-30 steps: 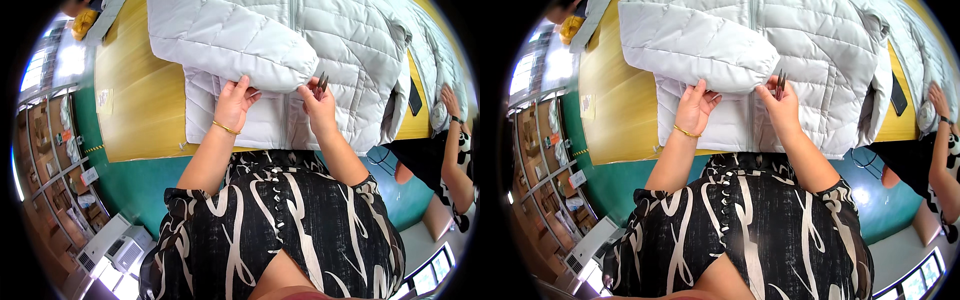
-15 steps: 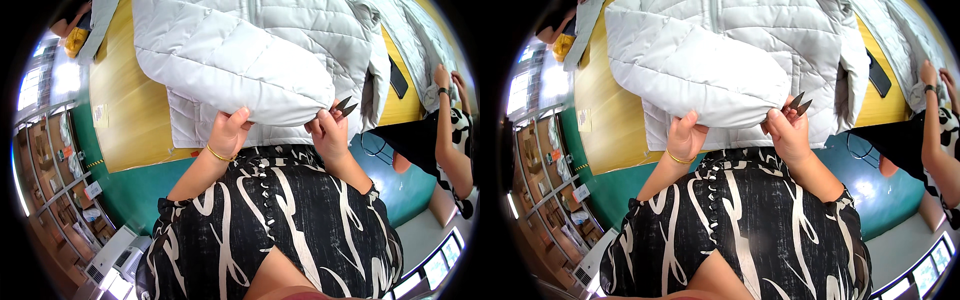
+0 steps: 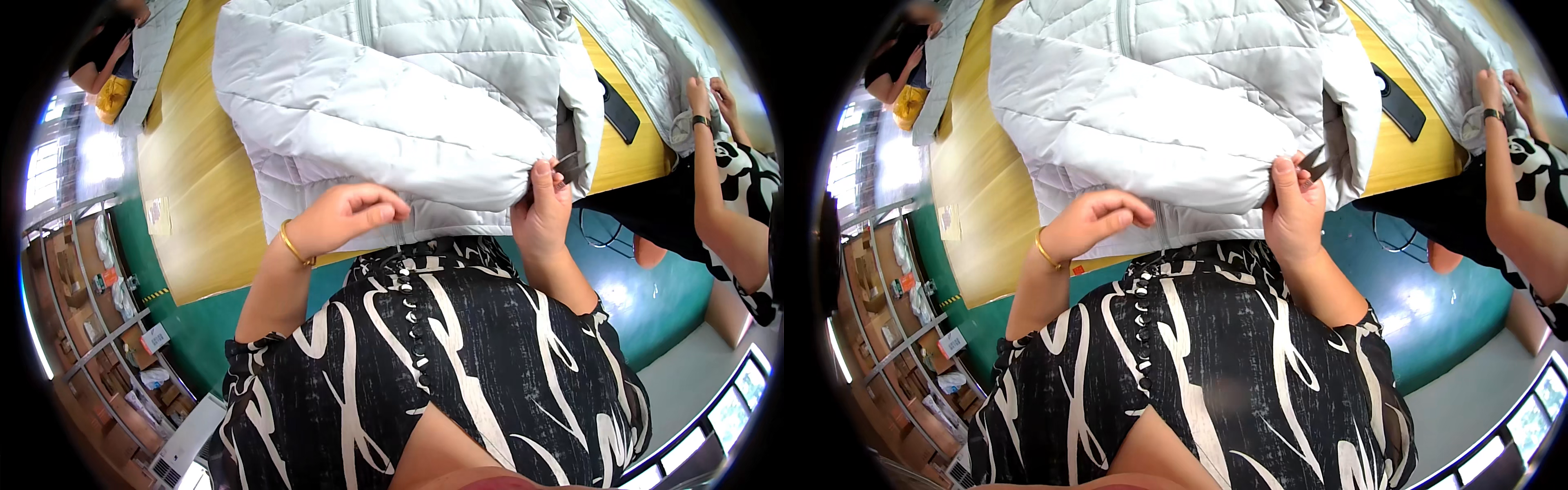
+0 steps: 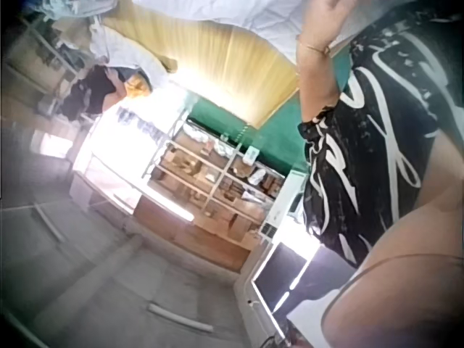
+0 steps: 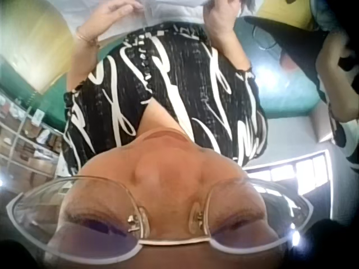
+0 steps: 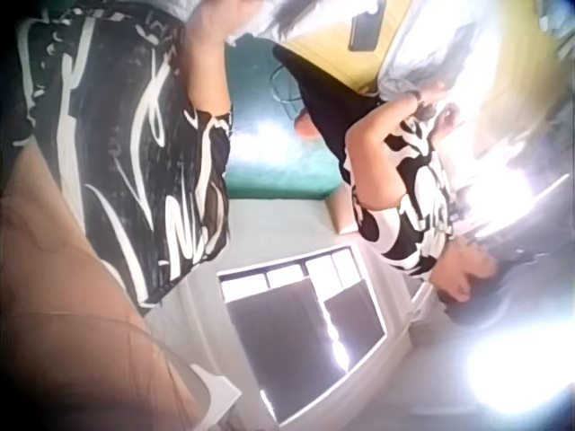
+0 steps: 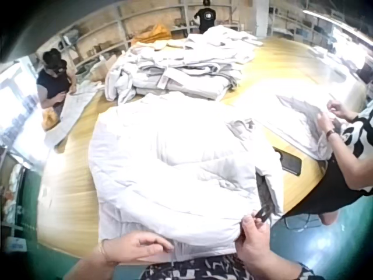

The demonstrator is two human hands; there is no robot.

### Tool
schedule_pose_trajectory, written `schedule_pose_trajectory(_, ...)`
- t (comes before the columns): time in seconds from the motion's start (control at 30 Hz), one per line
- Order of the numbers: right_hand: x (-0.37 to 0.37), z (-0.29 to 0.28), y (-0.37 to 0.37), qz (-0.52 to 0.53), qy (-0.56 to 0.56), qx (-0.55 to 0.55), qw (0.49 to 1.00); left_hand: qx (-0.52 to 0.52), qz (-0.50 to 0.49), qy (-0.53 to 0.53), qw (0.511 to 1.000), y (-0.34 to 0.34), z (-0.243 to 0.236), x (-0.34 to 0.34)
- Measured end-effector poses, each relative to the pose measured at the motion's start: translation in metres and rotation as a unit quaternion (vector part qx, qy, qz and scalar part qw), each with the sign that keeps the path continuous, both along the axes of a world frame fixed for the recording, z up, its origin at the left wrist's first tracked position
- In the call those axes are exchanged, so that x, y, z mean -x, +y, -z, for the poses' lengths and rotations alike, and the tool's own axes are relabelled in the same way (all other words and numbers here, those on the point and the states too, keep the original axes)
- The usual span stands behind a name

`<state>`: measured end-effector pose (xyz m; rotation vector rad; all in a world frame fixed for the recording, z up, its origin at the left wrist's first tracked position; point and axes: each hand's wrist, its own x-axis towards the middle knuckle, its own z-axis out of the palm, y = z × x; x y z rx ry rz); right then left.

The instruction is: The person uses small scissors to trim loose threads from the seams and cuffs of a white puffer jacket laid out on a yellow table. The person smooths the fabric, inspects the zipper area, and snips excess threads from the sleeve and body of the garment.

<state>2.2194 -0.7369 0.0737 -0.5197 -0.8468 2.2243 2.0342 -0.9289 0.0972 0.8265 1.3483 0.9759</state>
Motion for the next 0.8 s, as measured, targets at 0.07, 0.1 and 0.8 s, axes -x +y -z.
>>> schedule_pose_trajectory(0.07,-0.006,0.015,0.008,0.001,0.04,-0.013,0.999,0.016,-0.073,-0.015,0.997,0.001,0.016,-0.004)
schedule_pose_trajectory(0.1,-0.011,0.017,0.009,0.016,0.006,0.002,1.0,0.067,-0.14,-0.049,0.987,0.003,0.015,-0.009)
schedule_pose_trajectory(0.8,-0.05,-0.003,0.03,-0.044,-0.07,0.08,0.993,-0.193,-0.464,-0.339,0.795,0.048,0.05,0.029)
